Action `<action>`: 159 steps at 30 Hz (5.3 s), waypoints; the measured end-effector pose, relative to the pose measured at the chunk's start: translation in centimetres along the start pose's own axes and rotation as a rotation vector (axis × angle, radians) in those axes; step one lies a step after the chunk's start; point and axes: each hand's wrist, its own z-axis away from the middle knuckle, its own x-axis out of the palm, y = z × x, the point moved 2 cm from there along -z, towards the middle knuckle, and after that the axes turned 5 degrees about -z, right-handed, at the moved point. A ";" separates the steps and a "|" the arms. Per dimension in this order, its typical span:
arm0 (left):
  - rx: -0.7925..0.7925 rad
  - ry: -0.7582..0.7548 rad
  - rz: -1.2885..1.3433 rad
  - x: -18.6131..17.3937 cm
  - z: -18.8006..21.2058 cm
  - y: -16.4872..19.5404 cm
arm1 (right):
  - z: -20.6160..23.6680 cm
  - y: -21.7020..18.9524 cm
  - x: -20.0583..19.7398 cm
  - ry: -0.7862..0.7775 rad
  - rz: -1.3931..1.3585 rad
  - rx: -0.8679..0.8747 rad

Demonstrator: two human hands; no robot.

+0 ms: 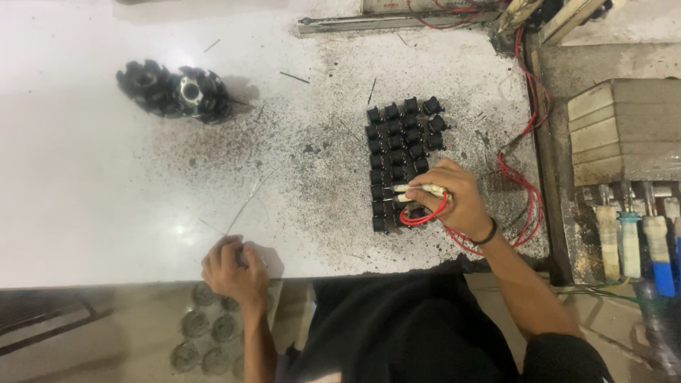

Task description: The person tests small black motor armature parts with a pair of probe leads connected to a bench tester, then arranges the parts in a plastic tray. They then use a soldering iron to solder wires onto each armature one at a time, placing the finished parts in rows on the workbench.

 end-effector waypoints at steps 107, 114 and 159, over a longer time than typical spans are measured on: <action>0.541 -1.311 1.238 -0.9 3.6 30.4 | 23.0 -6.7 -13.8 0.655 0.422 0.456; 0.138 -1.372 1.412 3.2 5.3 31.9 | 16.2 -6.9 -5.3 0.526 0.505 0.112; 0.632 -0.640 0.615 21.0 -15.4 21.6 | -3.2 12.0 -1.3 0.490 -0.789 0.443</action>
